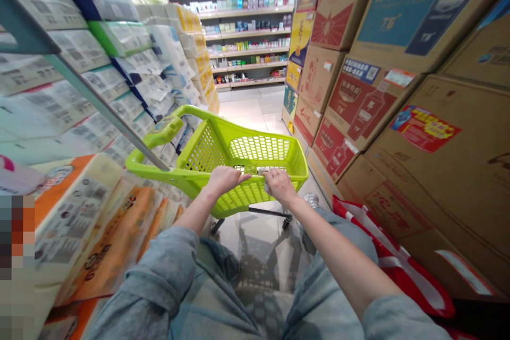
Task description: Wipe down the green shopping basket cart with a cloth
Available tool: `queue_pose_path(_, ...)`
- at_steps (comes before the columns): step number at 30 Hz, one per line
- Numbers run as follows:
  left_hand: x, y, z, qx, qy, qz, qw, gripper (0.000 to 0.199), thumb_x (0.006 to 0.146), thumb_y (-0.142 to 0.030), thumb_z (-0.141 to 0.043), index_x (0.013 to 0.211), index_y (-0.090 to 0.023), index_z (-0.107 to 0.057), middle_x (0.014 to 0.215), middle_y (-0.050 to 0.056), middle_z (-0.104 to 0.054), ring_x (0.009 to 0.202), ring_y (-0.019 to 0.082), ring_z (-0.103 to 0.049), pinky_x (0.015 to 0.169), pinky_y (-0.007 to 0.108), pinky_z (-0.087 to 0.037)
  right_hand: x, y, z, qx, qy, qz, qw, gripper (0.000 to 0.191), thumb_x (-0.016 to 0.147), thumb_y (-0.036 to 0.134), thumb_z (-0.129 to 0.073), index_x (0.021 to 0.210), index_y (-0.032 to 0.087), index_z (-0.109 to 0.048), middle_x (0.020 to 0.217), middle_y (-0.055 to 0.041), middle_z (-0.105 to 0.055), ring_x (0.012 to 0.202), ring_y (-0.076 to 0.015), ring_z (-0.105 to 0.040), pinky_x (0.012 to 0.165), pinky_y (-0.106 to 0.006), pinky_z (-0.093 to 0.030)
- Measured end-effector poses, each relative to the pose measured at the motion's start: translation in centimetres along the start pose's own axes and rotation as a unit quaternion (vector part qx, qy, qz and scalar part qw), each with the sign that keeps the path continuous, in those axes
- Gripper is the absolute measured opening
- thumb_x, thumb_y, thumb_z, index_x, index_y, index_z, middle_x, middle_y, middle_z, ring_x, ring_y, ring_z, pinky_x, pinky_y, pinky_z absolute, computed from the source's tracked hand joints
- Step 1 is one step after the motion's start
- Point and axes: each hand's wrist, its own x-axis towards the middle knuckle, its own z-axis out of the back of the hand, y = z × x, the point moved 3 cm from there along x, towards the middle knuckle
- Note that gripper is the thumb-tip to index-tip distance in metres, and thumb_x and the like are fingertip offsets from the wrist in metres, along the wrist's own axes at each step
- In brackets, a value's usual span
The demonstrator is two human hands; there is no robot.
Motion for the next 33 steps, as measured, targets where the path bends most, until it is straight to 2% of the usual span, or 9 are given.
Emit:
queue_pose_path(4, -0.1, 0.1, 0.0, -0.003, 0.001, -0.001, 1.000, 0.078, 0.085, -0.067, -0.011, 0.077, -0.016, -0.071, 0.075, 0.013, -0.069, 0.075, 0.023, -0.066, 0.062, 0.026, -0.039, -1.1, -1.6, -0.1, 0.005, -0.009, 0.036, 0.999, 0.028, 0.085, 0.018, -0.049, 0.113, 0.016, -0.054, 0.105, -0.0122, -0.058, 0.098, -0.0230, -0.049, 0.083, -0.033, -0.037)
queue_pose_path(11, 0.0, -0.1, 0.1, 0.005, 0.003, 0.003, 1.000, 0.079, 0.085, -0.067, -0.010, 0.075, -0.017, -0.070, 0.075, 0.012, -0.070, 0.075, 0.024, -0.066, 0.062, 0.027, -0.039, -4.4, -6.7, 0.4, -0.018, -0.020, -0.026, 0.999, 0.020, 0.089, 0.020, -0.044, 0.103, 0.016, -0.057, 0.095, -0.0102, -0.060, 0.089, -0.0213, -0.052, 0.077, -0.032, -0.039)
queue_pose_path(17, 0.2, -0.8, 0.2, -0.003, -0.002, 0.006, 1.000, 0.080, 0.085, -0.066, -0.009, 0.077, -0.017, -0.071, 0.075, 0.013, -0.070, 0.075, 0.024, -0.066, 0.062, 0.027, -0.040, -5.4, -8.5, 0.2, 0.004, -0.045, -0.039, 0.998, 0.022, 0.088, 0.018, -0.043, 0.104, 0.016, -0.058, 0.098, -0.0108, -0.061, 0.094, -0.0219, -0.052, 0.082, -0.033, -0.041)
queue_pose_path(26, 0.6, -1.5, -0.1, -0.014, -0.013, 0.019, 1.000, 0.077, 0.087, -0.065, -0.013, 0.076, -0.015, -0.071, 0.074, 0.014, -0.069, 0.076, 0.024, -0.066, 0.063, 0.027, -0.040, -5.3, -7.7, -0.4, 0.002, -0.085, -0.108, 0.990, 0.030, 0.087, 0.014, -0.038, 0.110, 0.013, -0.058, 0.105, -0.0136, -0.061, 0.100, -0.0243, -0.050, 0.091, -0.039, -0.039)
queue_pose_path(29, 0.6, -1.5, 0.0, -0.014, -0.010, 0.020, 1.000, 0.076, 0.087, -0.065, -0.015, 0.077, -0.015, -0.071, 0.075, 0.013, -0.069, 0.076, 0.023, -0.066, 0.063, 0.026, -0.039, -4.5, -6.2, -0.5, 0.013, -0.103, -0.110, 0.989, 0.033, 0.087, 0.015, -0.039, 0.114, 0.015, -0.057, 0.108, -0.0130, -0.061, 0.103, -0.0245, -0.050, 0.096, -0.043, -0.036)
queue_pose_path(33, 0.6, -1.5, 0.2, -0.014, -0.007, 0.021, 1.000, 0.075, 0.087, -0.065, -0.016, 0.077, -0.015, -0.071, 0.075, 0.013, -0.069, 0.076, 0.023, -0.066, 0.062, 0.026, -0.039, -2.5, -2.8, -0.8, 0.038, -0.092, -0.083, 0.992, 0.035, 0.086, 0.015, -0.045, 0.119, 0.016, -0.055, 0.111, -0.0126, -0.060, 0.107, -0.0243, -0.049, 0.101, -0.046, -0.032)
